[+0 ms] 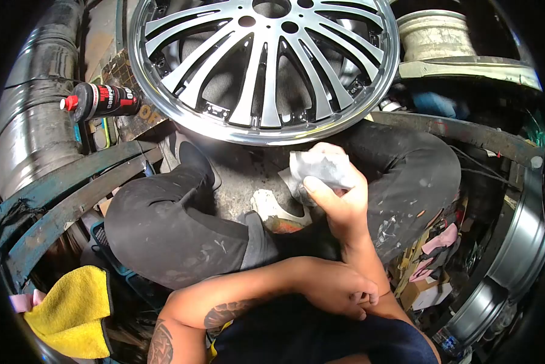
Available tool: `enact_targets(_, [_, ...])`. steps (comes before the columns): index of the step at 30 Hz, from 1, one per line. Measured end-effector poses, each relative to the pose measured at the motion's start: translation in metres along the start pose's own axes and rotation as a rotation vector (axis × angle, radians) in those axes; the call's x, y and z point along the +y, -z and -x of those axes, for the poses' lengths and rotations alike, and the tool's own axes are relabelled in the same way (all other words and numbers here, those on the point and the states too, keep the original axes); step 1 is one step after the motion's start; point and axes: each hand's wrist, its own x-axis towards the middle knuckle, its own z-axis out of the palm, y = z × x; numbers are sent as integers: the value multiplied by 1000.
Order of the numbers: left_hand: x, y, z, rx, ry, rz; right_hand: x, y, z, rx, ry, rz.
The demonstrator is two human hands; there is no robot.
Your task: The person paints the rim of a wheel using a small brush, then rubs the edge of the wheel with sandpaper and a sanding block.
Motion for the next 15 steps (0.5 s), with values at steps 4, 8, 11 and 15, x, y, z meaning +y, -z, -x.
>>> enact_targets(4, [-3, -2, 1, 11, 9, -17, 4, -4, 3, -115, -240, -412])
enact_targets(8, [2, 2, 4, -3, 28, -12, 9, -2, 2, -217, -265, -419])
enact_targets(11, [10, 5, 6, -15, 81, -45, 15, 1, 4, -257, -319, -515])
enact_targets(15, [10, 5, 6, -12, 87, -58, 5, -12, 5, -154, -343, -394])
